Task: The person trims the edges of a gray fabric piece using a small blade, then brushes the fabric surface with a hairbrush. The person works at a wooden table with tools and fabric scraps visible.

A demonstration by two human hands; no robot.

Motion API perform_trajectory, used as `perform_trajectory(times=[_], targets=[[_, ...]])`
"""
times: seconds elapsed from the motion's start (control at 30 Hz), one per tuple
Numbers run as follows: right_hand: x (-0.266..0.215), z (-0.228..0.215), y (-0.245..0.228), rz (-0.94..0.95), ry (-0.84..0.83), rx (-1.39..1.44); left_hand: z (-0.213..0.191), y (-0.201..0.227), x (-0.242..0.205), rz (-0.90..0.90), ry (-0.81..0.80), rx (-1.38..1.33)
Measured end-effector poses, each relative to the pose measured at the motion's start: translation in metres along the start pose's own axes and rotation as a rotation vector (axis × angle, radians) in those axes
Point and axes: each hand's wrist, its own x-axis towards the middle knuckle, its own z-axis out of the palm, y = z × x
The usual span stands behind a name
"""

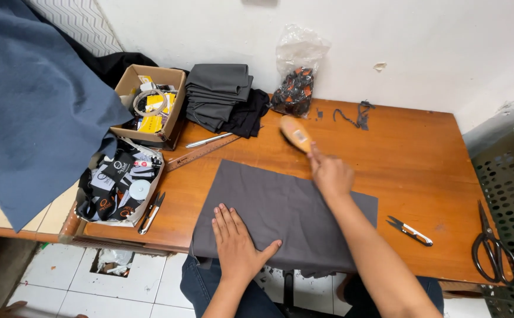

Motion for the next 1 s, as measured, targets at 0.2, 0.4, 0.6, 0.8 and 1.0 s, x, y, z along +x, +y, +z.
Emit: perform_trajectory(times=[0.2, 0.4, 0.6, 0.8, 1.0], targets=[[-0.071, -0.059, 0.029, -0.069, 0.01, 0.064, 0.003, 0.0, 0.004, 0.011, -0.006, 0.028], [-0.124, -0.045, 0.083, -0.295, -0.074, 0.037, 0.011, -0.002, 0.005, 0.017, -0.032, 0.109], [-0.085, -0.07, 0.125, 0.129, 0.309, -0.234, 0.013, -0.001, 0.002, 0.002, -0.043, 0.125], [-0.127, -0.065, 0.046, -0.401, 0.096, 0.122, 0.017, -0.002, 0.001, 0.008, -0.054, 0.129], [-0.099, -0.048, 0.105, -0.004, -0.058, 0.048, 0.013, -0.006, 0.002, -0.001, -0.137, 0.025]])
